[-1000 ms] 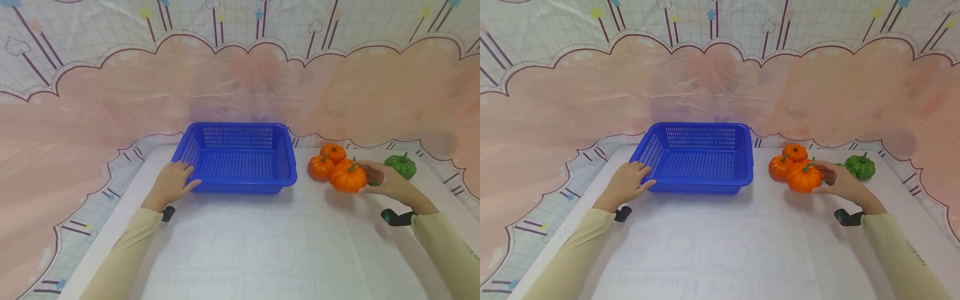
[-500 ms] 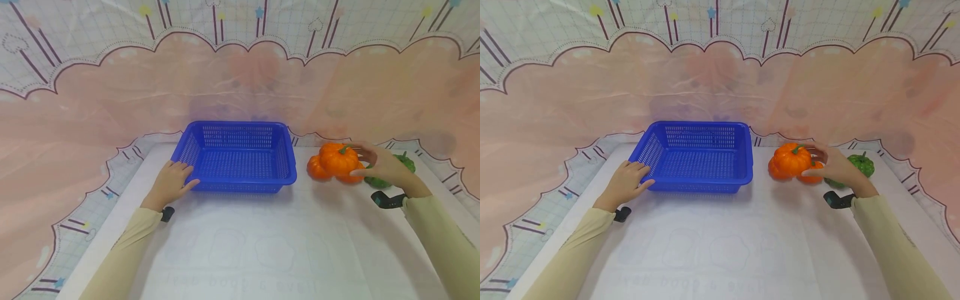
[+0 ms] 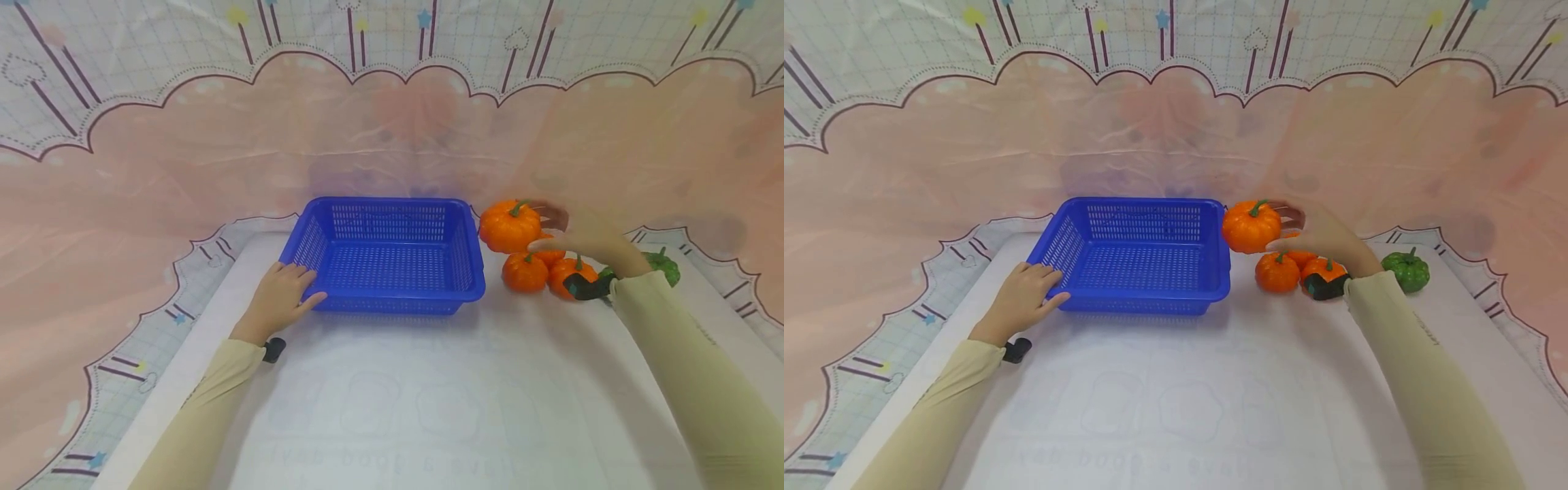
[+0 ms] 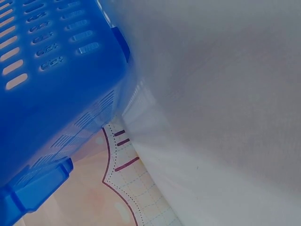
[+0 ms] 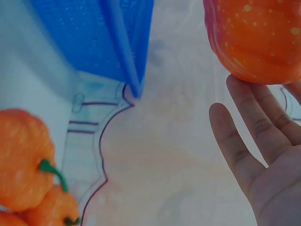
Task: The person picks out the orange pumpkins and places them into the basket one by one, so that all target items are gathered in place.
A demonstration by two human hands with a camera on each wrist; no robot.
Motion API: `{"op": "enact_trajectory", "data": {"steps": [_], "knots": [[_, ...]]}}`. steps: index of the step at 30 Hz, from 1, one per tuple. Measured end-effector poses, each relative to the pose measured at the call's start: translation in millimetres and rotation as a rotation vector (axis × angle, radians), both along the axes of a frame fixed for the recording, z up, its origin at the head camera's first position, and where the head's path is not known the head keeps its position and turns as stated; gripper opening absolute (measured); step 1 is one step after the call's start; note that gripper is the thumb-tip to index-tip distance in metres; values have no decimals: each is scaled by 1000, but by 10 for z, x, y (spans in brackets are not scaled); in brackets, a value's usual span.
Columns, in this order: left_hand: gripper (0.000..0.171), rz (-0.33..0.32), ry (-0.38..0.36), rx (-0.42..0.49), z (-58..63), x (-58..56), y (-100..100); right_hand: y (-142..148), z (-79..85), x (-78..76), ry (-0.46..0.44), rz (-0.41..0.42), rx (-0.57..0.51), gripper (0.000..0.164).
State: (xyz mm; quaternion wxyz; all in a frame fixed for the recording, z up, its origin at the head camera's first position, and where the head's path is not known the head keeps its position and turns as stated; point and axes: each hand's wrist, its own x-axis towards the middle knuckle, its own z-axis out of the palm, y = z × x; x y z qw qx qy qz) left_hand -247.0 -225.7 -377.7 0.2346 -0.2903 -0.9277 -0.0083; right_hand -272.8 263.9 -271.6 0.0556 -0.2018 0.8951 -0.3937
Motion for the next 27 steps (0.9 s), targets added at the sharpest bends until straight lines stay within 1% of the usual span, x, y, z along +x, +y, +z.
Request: {"op": "enact_trajectory", "data": {"steps": [4,8,14,20,27], "knots": [[90,-3,0,1,-1,4,4,-136,52,-112,-27,41,-1,74],[90,1,-6,-2,7,10,7,-272,89,-232,-7,82,-18,73],[88,5,-8,-1,5,18,9,-496,136,-428,-23,129,-64,72],[89,7,-16,1,-2,13,10,-721,168,-574,-49,156,-21,76],[90,12,-23,-1,4,21,1,-1015,137,-757,-39,173,20,81]]}}
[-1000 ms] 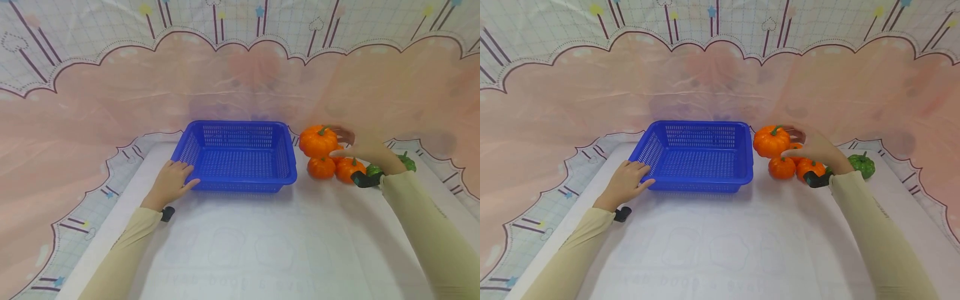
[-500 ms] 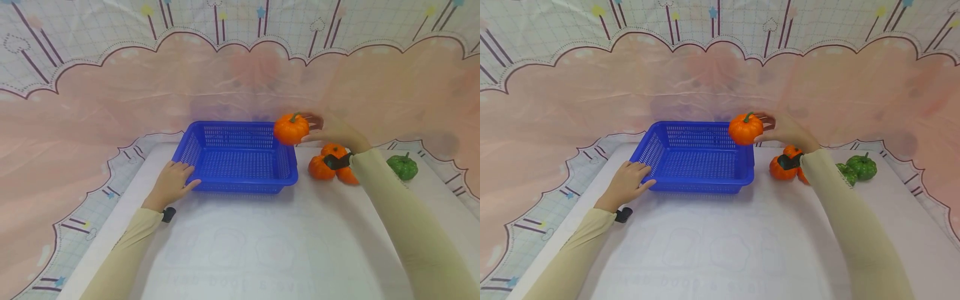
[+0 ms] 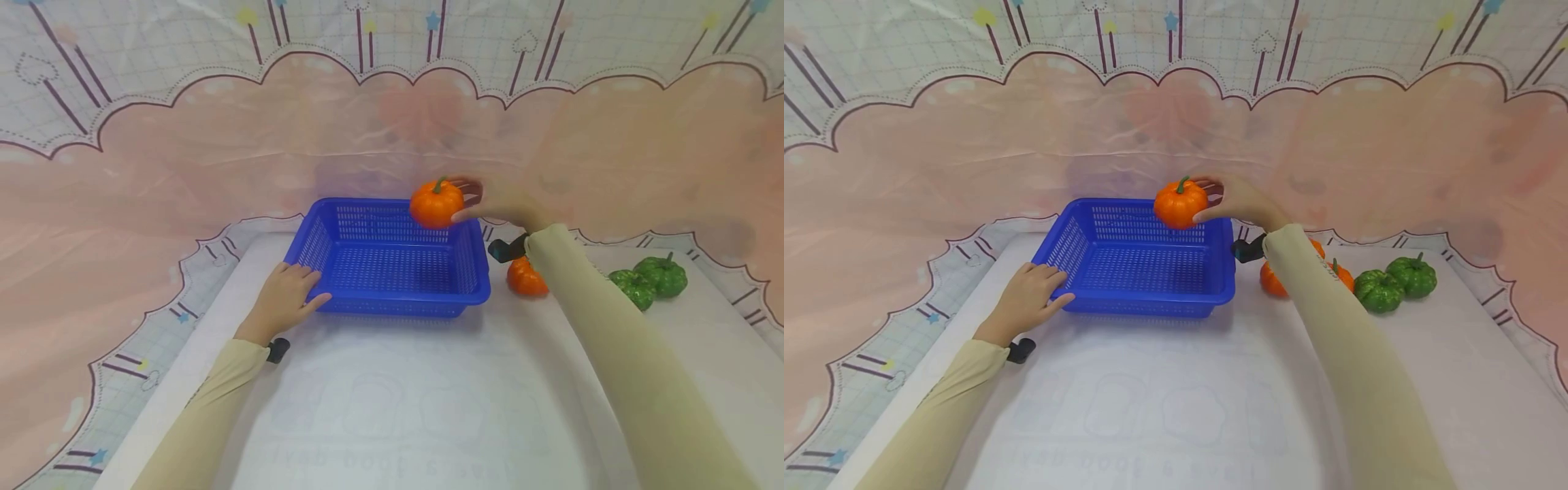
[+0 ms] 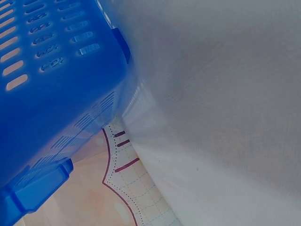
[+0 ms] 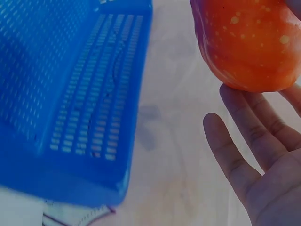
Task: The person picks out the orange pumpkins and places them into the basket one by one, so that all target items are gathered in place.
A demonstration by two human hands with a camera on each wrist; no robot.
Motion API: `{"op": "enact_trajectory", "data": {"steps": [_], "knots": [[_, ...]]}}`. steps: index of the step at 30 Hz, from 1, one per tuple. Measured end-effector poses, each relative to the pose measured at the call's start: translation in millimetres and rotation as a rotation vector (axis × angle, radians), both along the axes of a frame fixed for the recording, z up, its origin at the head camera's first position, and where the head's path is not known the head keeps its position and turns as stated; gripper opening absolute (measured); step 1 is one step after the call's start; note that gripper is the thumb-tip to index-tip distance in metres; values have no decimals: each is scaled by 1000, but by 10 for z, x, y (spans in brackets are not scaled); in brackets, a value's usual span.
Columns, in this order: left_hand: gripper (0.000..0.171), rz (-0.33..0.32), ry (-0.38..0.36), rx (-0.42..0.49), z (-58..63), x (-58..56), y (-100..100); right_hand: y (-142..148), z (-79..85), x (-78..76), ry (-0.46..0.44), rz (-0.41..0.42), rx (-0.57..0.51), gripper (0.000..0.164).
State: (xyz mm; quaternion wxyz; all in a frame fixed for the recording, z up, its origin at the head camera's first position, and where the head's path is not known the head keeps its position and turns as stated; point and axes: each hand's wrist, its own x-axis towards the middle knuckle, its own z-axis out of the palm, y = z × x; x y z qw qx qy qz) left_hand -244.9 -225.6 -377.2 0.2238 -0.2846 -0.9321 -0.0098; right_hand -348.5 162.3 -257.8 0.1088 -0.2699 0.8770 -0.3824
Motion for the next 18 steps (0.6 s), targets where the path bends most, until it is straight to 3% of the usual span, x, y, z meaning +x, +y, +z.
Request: {"op": "enact_trajectory", "data": {"steps": [4,11,18], "knots": [[88,1,-3,3,11,4,3,-163,-34,-69,-28,18,-16,80],[88,12,-23,14,13,10,5,-435,-153,-135,58,61,16,75],[82,24,-31,12,-6,3,-9,-683,-282,-114,-13,111,-69,68]]}}
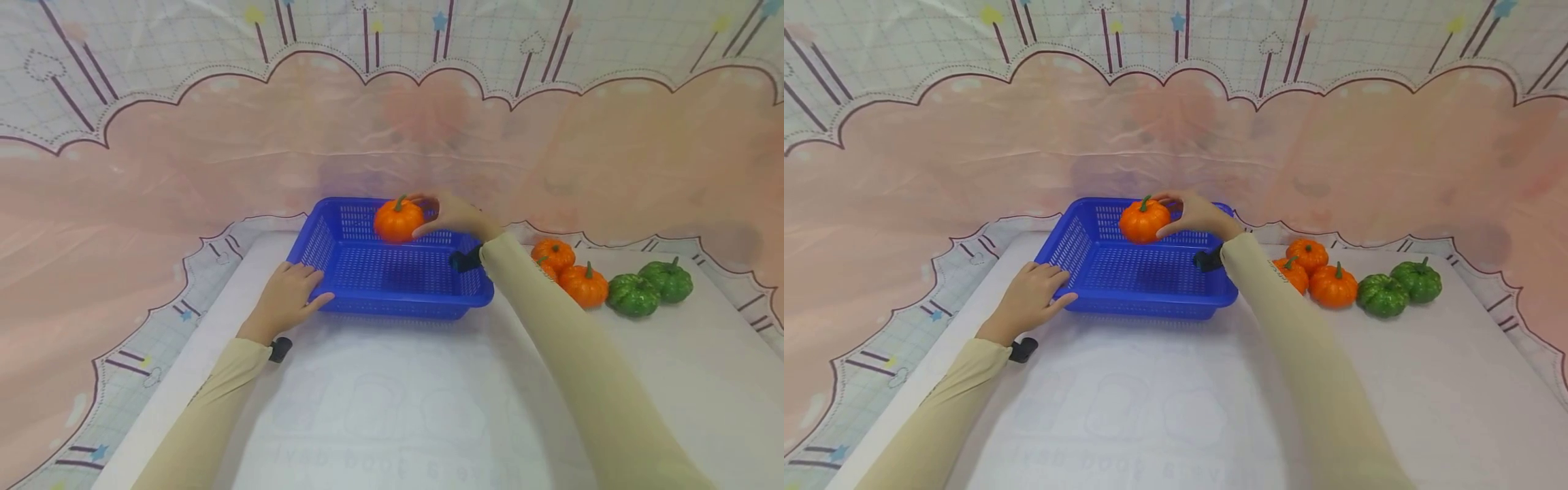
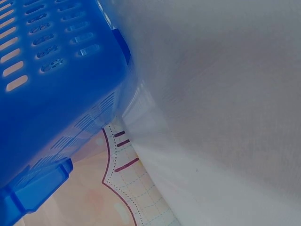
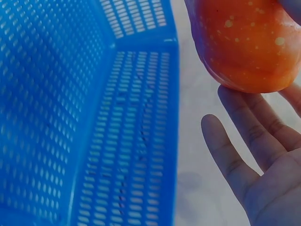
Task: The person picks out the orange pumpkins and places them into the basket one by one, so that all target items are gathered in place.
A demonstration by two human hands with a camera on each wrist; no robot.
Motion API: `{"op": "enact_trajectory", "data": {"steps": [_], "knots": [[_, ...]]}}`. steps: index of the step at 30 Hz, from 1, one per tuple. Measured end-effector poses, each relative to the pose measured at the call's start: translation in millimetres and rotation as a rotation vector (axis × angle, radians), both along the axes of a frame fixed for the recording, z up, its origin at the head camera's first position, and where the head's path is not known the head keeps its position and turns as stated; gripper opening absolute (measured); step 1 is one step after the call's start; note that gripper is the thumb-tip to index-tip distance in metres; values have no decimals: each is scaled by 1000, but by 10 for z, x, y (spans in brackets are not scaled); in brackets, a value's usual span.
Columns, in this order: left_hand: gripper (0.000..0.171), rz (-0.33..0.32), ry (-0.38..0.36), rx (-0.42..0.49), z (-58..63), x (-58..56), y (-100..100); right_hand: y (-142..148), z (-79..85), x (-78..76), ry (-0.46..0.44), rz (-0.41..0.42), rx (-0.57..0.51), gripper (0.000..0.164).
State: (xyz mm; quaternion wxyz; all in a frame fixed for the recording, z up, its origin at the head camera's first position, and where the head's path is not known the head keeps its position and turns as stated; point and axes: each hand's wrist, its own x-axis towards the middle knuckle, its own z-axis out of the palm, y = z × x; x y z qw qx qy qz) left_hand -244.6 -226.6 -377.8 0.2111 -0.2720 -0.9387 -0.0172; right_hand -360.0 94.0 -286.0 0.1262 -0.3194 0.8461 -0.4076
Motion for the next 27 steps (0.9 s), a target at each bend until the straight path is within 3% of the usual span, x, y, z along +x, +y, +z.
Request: {"op": "enact_trajectory", "data": {"steps": [8,16,27], "knots": [[92,-23,34,9,-22,-1,10,-168,-206,-20,-44,75,-104,65],[92,-21,36,4,-31,-13,1,-311,-326,-32,-101,65,-63,64],[95,-11,31,-2,-16,-17,-2,-437,-456,-72,-105,87,-13,65]]}}
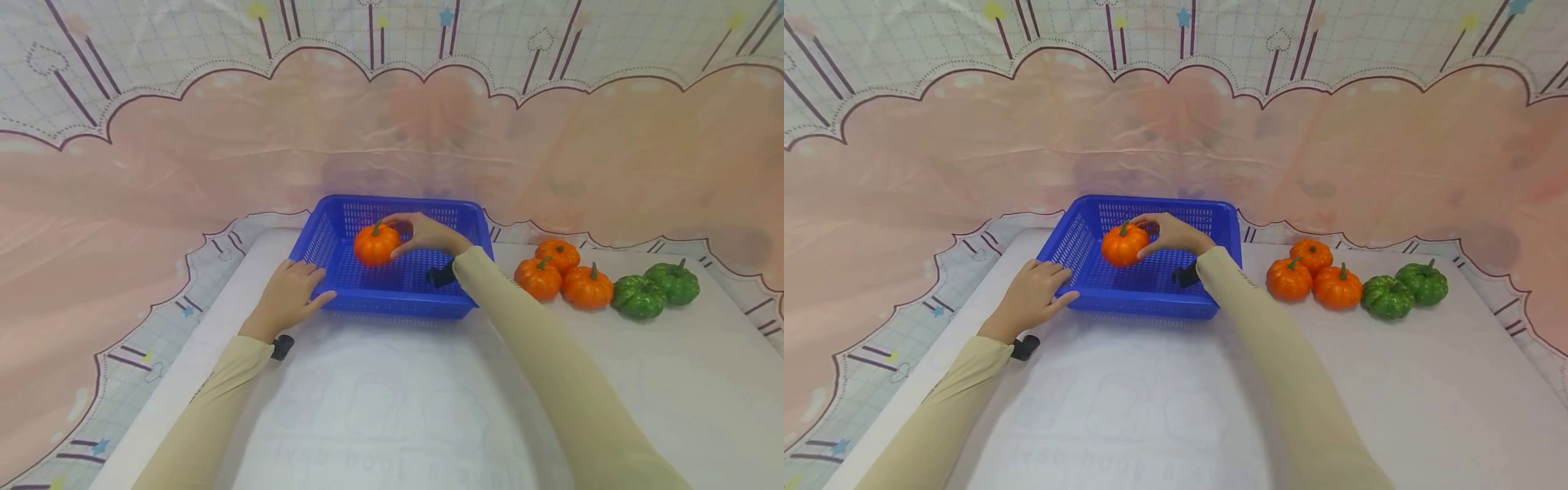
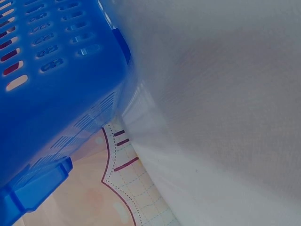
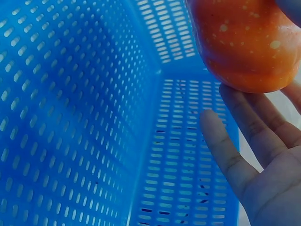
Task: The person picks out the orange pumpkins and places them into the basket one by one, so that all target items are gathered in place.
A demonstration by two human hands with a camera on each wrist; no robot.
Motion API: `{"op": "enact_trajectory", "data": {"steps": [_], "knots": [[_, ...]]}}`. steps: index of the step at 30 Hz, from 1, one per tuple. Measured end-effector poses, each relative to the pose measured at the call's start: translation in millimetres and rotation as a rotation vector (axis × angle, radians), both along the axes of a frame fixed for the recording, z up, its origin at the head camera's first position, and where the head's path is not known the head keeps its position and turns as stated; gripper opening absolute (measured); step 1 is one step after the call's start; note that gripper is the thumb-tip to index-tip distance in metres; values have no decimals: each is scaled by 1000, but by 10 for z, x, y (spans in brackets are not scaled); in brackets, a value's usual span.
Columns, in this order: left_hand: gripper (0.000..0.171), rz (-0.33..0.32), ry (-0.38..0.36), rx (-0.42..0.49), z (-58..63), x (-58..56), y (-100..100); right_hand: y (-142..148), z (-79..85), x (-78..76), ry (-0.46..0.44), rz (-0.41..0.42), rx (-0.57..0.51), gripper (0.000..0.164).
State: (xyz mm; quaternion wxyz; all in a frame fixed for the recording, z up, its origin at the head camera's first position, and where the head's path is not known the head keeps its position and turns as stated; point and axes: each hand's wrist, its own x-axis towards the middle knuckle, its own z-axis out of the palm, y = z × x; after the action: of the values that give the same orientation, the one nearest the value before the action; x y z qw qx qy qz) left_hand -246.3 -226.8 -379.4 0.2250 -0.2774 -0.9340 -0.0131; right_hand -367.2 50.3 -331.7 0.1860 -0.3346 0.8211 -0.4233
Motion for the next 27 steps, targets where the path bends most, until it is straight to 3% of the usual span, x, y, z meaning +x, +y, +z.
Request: {"op": "enact_trajectory", "data": {"steps": [9,17,27], "knots": [[96,-15,29,3,5,-5,2,-46,-62,-9,-34,49,44,66],[93,-4,3,-7,7,6,-3,-93,-100,7,-41,120,96,66],[89,2,-5,-10,18,26,6,-82,-168,-34,-125,158,96,66]]}}
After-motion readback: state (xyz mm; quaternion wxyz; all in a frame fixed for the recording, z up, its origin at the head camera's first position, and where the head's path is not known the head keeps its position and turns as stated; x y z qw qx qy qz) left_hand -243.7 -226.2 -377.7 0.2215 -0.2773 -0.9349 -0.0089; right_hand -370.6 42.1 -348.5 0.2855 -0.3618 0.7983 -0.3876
